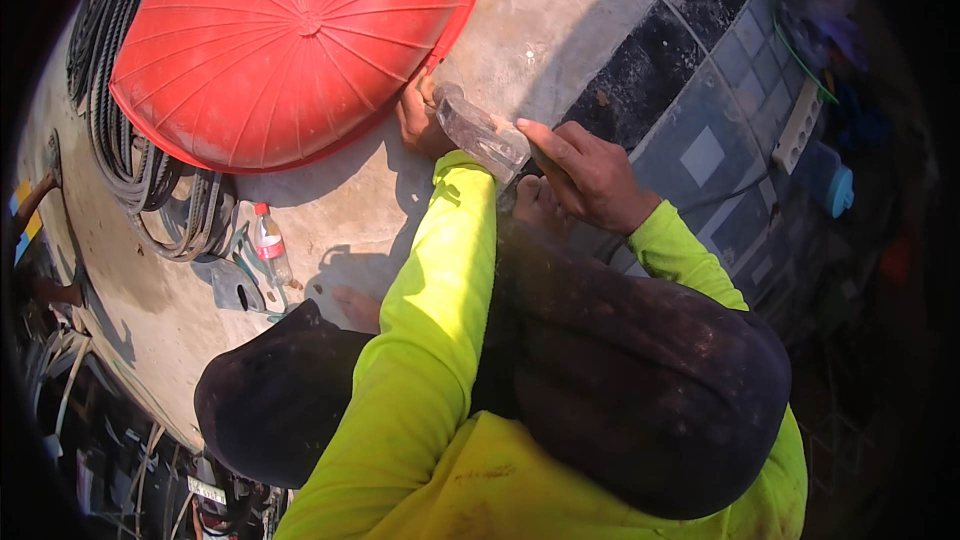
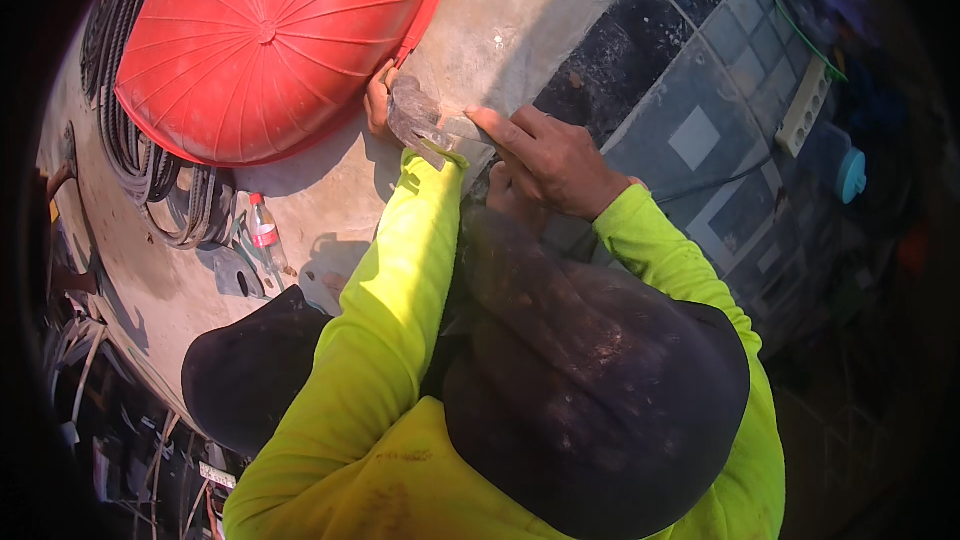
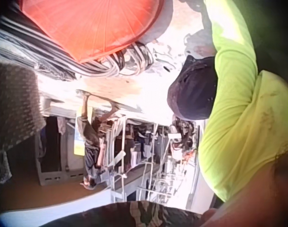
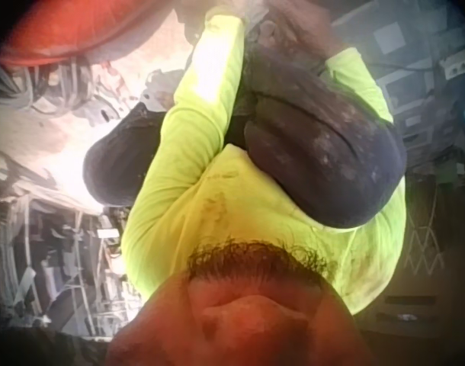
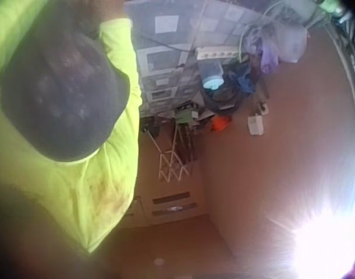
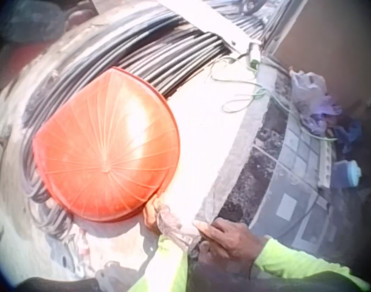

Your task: The person uses a hammer and a nail to punch holes into a red plastic basin by hand.

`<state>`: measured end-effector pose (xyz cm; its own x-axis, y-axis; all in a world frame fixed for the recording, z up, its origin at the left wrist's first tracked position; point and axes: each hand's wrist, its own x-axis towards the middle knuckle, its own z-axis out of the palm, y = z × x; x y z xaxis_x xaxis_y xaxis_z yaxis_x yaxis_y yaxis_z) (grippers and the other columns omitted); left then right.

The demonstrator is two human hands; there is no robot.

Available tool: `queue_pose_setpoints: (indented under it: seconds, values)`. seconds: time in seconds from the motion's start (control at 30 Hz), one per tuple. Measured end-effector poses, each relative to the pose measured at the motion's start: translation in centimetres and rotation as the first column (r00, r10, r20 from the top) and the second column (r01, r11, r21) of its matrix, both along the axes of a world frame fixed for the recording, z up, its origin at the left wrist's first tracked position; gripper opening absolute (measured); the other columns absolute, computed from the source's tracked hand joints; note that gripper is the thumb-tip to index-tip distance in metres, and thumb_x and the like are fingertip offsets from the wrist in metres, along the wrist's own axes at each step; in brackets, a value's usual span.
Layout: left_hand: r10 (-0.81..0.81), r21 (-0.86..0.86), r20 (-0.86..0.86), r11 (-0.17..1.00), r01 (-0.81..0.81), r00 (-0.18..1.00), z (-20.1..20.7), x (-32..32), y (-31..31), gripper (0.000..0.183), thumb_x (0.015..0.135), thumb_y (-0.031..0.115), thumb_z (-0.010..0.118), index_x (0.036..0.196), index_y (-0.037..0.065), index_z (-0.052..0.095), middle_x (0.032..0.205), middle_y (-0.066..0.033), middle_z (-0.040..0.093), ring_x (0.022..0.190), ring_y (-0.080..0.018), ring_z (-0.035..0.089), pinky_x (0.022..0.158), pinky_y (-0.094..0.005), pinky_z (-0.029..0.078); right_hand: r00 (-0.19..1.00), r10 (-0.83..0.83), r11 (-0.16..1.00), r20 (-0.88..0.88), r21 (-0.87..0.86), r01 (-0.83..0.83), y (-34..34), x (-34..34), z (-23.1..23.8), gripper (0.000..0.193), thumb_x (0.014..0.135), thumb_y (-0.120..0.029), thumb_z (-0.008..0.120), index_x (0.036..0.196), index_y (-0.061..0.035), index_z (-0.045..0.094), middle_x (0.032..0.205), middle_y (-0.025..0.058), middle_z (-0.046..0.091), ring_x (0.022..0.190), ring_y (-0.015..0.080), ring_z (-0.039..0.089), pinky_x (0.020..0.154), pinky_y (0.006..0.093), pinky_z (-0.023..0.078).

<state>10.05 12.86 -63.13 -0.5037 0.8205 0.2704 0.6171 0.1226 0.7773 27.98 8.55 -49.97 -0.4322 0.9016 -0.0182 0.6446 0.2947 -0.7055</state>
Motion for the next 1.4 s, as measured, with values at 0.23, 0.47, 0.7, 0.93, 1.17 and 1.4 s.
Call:
queue_pose_setpoints:
  seconds: [0.23,0.47,0.7,0.93,1.17,1.4]
  values:
    - [0.062,-0.017,0.041,0.998,-0.061,0.997,1.8,0.5,0.6,0.02,0.092,0.019,0.062,0.097,0.002,0.072,0.094,-0.0184,0.069,0.088,-0.0363,0.065,0.079,-0.0447,0.051,0.986,-0.148,0.989,-0.072,-0.023,0.147,2.4,1.1,-1.9,0.053,0.089,-0.004,0.063,0.14,-0.0089,0.051,0.091,0.013,0.06,0.079,0.0337,0.063,0.066,0.0409,0.053]
    - [0.42,-0.211,0.135,0.897,-0.388,0.897,0.8,-4.0,-3.4,0.022,0.091,0.012,0.06,0.098,-0.007,0.066,0.118,-0.0135,0.05,0.088,-0.0217,0.056,0.079,-0.0356,0.048,0.817,-0.565,0.785,-0.114,-0.379,0.489,5.2,2.6,-4.7,0.04,0.094,-0.014,0.067,0.129,-0.0004,0.055,0.079,0.0124,0.066,0.067,0.02,0.067,0.061,0.0326,0.053]
    - [0.586,-0.118,0.539,0.763,-0.635,0.604,2.2,-13.1,-2.0,0.017,0.091,0.012,0.056,0.096,-0.001,0.064,0.145,-0.0136,0.043,0.1,-0.024,0.058,0.089,-0.0406,0.048,0.558,-0.776,0.598,-0.295,-0.627,0.499,8.5,-0.5,-5.2,0.026,0.095,-0.019,0.069,0.11,-0.0008,0.057,0.073,0.0022,0.061,0.052,0.0094,0.056,0.046,0.0243,0.044]
    - [0.283,-0.076,0.94,0.72,-0.689,0.192,5.6,-17.6,2.1,0.025,0.09,0.018,0.058,0.108,0.001,0.064,0.115,-0.0127,0.065,0.107,-0.0273,0.06,0.097,-0.0445,0.048,0.371,-0.783,0.621,-0.499,-0.667,0.411,12.3,-7.3,-6.2,0.031,0.092,-0.02,0.073,0.109,-0.0015,0.056,0.087,0.0074,0.066,0.051,0.0113,0.056,0.047,0.0263,0.047]
    - [0.161,0.097,0.948,0.674,-0.732,0.274,11.5,-21.7,4.0,0.039,0.094,0.022,0.057,0.124,-0.003,0.059,0.131,-0.0155,0.06,0.117,-0.0269,0.057,0.106,-0.0428,0.044,0.157,-0.786,0.604,-0.598,-0.687,0.404,11.6,-9.0,-5.4,0.031,0.095,-0.016,0.069,0.112,0.0009,0.049,0.097,0.0162,0.071,0.052,0.0144,0.058,0.046,0.0293,0.05]
    - [0.104,0.082,0.978,0.616,-0.784,0.183,14.7,-26.5,3.2,0.049,0.101,0.031,0.051,0.139,-0.001,0.048,0.141,-0.0147,0.055,0.126,-0.0295,0.055,0.111,-0.045,0.043,0.338,-0.766,0.642,-0.547,-0.626,0.443,9.3,-8.2,-5.3,0.036,0.096,-0.014,0.067,0.117,0.0051,0.044,0.093,0.0173,0.07,0.053,0.0152,0.058,0.047,0.0282,0.05]
